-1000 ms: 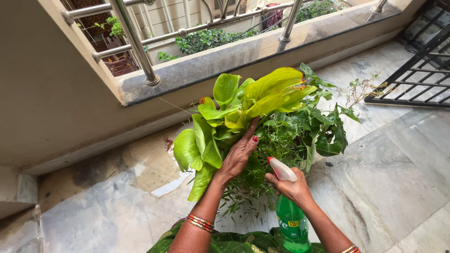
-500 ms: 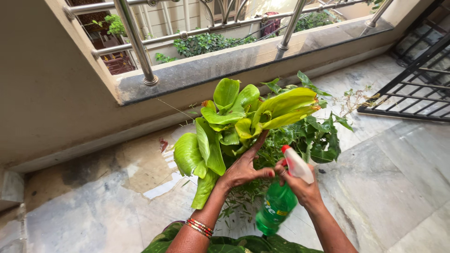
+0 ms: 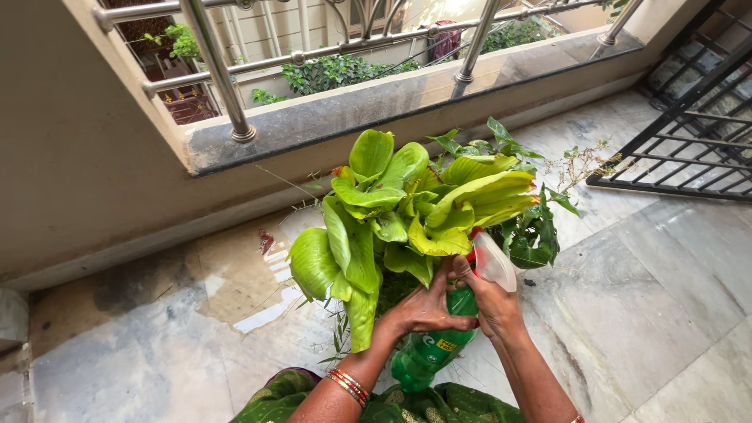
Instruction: The person sprays water onto a potted plant using a spray bottle while seated on a balcony. They repeatedly mist the leaves and occasionally adjust the foliage with their hands.
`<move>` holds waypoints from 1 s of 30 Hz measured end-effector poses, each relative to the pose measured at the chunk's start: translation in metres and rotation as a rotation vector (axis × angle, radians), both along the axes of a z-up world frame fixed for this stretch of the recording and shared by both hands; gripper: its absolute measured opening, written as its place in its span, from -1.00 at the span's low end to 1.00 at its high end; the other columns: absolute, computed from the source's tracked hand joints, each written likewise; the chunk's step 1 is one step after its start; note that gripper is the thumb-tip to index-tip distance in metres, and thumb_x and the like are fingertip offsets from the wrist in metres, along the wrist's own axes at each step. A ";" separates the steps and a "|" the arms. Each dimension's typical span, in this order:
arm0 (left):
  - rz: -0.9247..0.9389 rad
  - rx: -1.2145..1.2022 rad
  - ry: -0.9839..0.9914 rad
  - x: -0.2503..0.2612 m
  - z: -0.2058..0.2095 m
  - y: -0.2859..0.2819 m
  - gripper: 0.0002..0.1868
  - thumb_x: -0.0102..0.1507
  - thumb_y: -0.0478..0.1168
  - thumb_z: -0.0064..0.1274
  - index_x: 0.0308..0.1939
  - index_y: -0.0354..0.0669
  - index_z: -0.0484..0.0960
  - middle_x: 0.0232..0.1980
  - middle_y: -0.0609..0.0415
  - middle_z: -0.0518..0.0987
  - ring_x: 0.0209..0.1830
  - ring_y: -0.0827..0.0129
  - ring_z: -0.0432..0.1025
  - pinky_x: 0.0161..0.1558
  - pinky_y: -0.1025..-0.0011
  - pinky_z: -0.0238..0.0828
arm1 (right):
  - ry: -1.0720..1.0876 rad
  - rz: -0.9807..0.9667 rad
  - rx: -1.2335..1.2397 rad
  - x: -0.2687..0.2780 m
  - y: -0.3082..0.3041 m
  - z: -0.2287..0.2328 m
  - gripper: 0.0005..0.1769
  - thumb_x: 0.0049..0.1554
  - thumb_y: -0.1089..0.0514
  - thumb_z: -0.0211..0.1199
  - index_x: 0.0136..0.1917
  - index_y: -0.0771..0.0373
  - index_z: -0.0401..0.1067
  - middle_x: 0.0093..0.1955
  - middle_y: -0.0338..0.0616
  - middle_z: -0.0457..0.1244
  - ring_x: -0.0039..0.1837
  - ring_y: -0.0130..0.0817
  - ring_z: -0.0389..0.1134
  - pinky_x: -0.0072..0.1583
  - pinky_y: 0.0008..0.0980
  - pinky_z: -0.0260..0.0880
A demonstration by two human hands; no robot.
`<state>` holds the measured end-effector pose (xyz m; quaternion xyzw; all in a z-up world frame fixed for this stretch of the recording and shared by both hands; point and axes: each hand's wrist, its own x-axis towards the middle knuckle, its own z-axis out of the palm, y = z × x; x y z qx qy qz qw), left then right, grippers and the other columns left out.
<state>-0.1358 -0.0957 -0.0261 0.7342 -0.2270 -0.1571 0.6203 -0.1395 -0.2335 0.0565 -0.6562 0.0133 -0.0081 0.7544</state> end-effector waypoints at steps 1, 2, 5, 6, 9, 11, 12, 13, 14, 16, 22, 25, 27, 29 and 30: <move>0.013 -0.040 -0.082 -0.001 0.001 0.001 0.55 -0.02 0.20 0.40 0.70 -0.08 -0.46 0.63 -0.25 0.16 0.58 0.01 0.22 0.50 0.15 0.20 | -0.031 0.025 -0.018 -0.003 0.000 0.003 -0.29 -0.02 -0.03 0.47 0.33 0.28 0.38 0.00 -0.24 0.35 -0.07 -0.46 0.37 -0.09 -0.41 0.41; 0.027 -0.080 -0.165 -0.002 0.002 0.002 0.52 0.02 0.15 0.41 0.71 -0.07 -0.44 0.68 -0.26 0.08 0.63 -0.01 0.14 0.52 0.13 0.20 | -0.063 0.051 -0.037 -0.004 0.000 0.006 -0.28 0.00 -0.01 0.48 0.34 0.30 0.37 0.00 -0.24 0.34 -0.04 -0.46 0.37 -0.06 -0.42 0.42; -0.006 -0.229 -0.193 -0.001 0.004 0.002 0.53 0.03 0.12 0.40 0.69 -0.08 -0.51 0.74 -0.24 -0.01 0.67 0.00 0.11 0.52 0.15 0.21 | -0.102 0.072 -0.143 -0.009 -0.002 0.013 -0.28 -0.05 -0.01 0.52 0.29 0.31 0.38 0.04 -0.23 0.37 0.03 -0.47 0.39 0.05 -0.41 0.45; -0.028 -0.284 -0.168 0.001 0.005 0.001 0.55 0.02 0.13 0.39 0.68 -0.09 -0.56 0.74 -0.22 -0.02 0.66 0.02 0.13 0.51 0.16 0.22 | -0.149 0.082 -0.217 -0.010 -0.004 0.015 -0.30 -0.04 -0.02 0.52 0.27 0.32 0.39 0.05 -0.22 0.36 0.05 -0.46 0.38 0.07 -0.41 0.44; 0.016 -0.056 -0.266 0.003 0.002 0.002 0.57 0.01 0.00 0.44 0.70 -0.06 -0.55 0.73 -0.23 0.05 0.70 -0.02 0.06 0.59 0.14 0.08 | -0.251 0.086 -0.348 -0.016 -0.005 0.015 -0.31 -0.03 -0.07 0.51 0.23 0.36 0.40 0.07 -0.18 0.33 0.06 -0.45 0.37 0.10 -0.40 0.43; -0.001 -0.138 -0.292 0.005 -0.001 0.003 0.59 0.02 0.01 0.44 0.67 -0.10 -0.64 0.72 -0.23 0.05 0.71 0.00 0.06 0.62 0.17 0.05 | -0.268 0.054 -0.317 -0.020 -0.001 0.011 -0.28 -0.04 -0.11 0.52 0.22 0.36 0.39 0.05 -0.17 0.32 0.03 -0.44 0.38 0.07 -0.40 0.45; -0.010 -0.177 -0.308 0.007 -0.001 0.003 0.61 0.03 0.02 0.44 0.65 -0.12 -0.68 0.72 -0.23 0.05 0.71 0.00 0.07 0.63 0.18 0.04 | -0.244 0.046 -0.261 -0.021 0.000 0.010 -0.28 -0.03 -0.13 0.50 0.22 0.34 0.38 0.07 -0.18 0.33 0.02 -0.45 0.39 0.08 -0.41 0.46; -0.020 -0.175 -0.251 0.007 -0.001 0.003 0.61 0.01 0.03 0.43 0.64 -0.13 -0.68 0.71 -0.22 0.06 0.68 0.02 0.10 0.60 0.20 0.06 | -0.220 0.038 -0.204 -0.023 0.000 0.010 -0.29 -0.02 -0.16 0.48 0.22 0.33 0.36 0.08 -0.19 0.33 0.01 -0.45 0.41 0.08 -0.41 0.47; -0.030 -0.173 -0.193 0.006 -0.001 0.002 0.61 -0.01 0.04 0.41 0.64 -0.14 -0.68 0.70 -0.21 0.06 0.65 0.04 0.14 0.58 0.21 0.09 | -0.195 0.029 -0.148 -0.024 0.000 0.009 -0.29 0.00 -0.18 0.45 0.22 0.32 0.35 0.10 -0.20 0.33 0.01 -0.45 0.42 0.08 -0.42 0.49; -0.045 -0.156 -0.103 0.005 0.001 0.001 0.60 -0.03 0.06 0.40 0.64 -0.15 -0.64 0.69 -0.20 0.06 0.63 0.07 0.14 0.55 0.24 0.11 | -0.193 0.004 -0.117 -0.025 0.004 0.006 -0.33 0.03 -0.17 0.44 0.18 0.35 0.37 0.04 -0.13 0.34 -0.08 -0.40 0.41 -0.02 -0.39 0.48; -0.085 -0.154 -0.096 0.008 0.026 0.016 0.48 0.00 0.05 0.49 0.70 -0.13 -0.30 0.73 -0.19 0.02 0.72 0.01 0.04 0.59 0.14 0.08 | -0.165 -0.055 -0.216 -0.019 -0.005 0.001 -0.41 0.05 -0.12 0.40 0.13 0.38 0.40 -0.11 -0.08 0.38 -0.25 -0.36 0.43 -0.17 -0.40 0.48; -0.016 -0.367 0.067 0.024 0.048 0.045 0.49 -0.04 0.15 0.45 0.65 0.03 -0.37 0.73 -0.05 -0.18 0.66 -0.03 -0.02 0.44 -0.01 0.20 | -0.085 -0.060 -0.272 -0.015 -0.014 -0.003 -0.44 0.03 -0.10 0.42 0.09 0.39 0.44 -0.14 -0.11 0.40 -0.30 -0.37 0.44 -0.20 -0.40 0.47; 0.059 -0.513 0.100 0.028 0.058 0.056 0.47 -0.01 0.29 0.39 0.64 0.12 -0.40 0.73 -0.01 -0.21 0.67 -0.04 -0.07 0.44 -0.06 0.14 | -0.027 -0.036 -0.336 -0.017 -0.020 -0.009 -0.46 0.02 -0.10 0.43 0.06 0.38 0.47 -0.17 -0.14 0.41 -0.32 -0.40 0.44 -0.23 -0.41 0.47; 0.145 -0.538 0.017 0.030 0.064 0.065 0.40 0.08 0.42 0.26 0.72 0.12 -0.32 0.78 -0.04 -0.19 0.72 -0.07 -0.09 0.58 0.04 -0.09 | 0.014 0.009 -0.413 -0.016 -0.019 -0.019 -0.49 0.01 -0.11 0.41 0.04 0.34 0.49 -0.21 -0.19 0.41 -0.35 -0.43 0.45 -0.28 -0.42 0.48; 0.156 -0.531 -0.001 0.031 0.067 0.065 0.37 0.09 0.46 0.22 0.71 0.12 -0.30 0.78 -0.06 -0.17 0.73 -0.08 -0.10 0.59 0.05 -0.11 | 0.009 0.017 -0.451 -0.016 -0.019 -0.025 -0.48 0.03 -0.14 0.39 0.01 0.35 0.51 -0.24 -0.18 0.41 -0.37 -0.44 0.44 -0.30 -0.42 0.47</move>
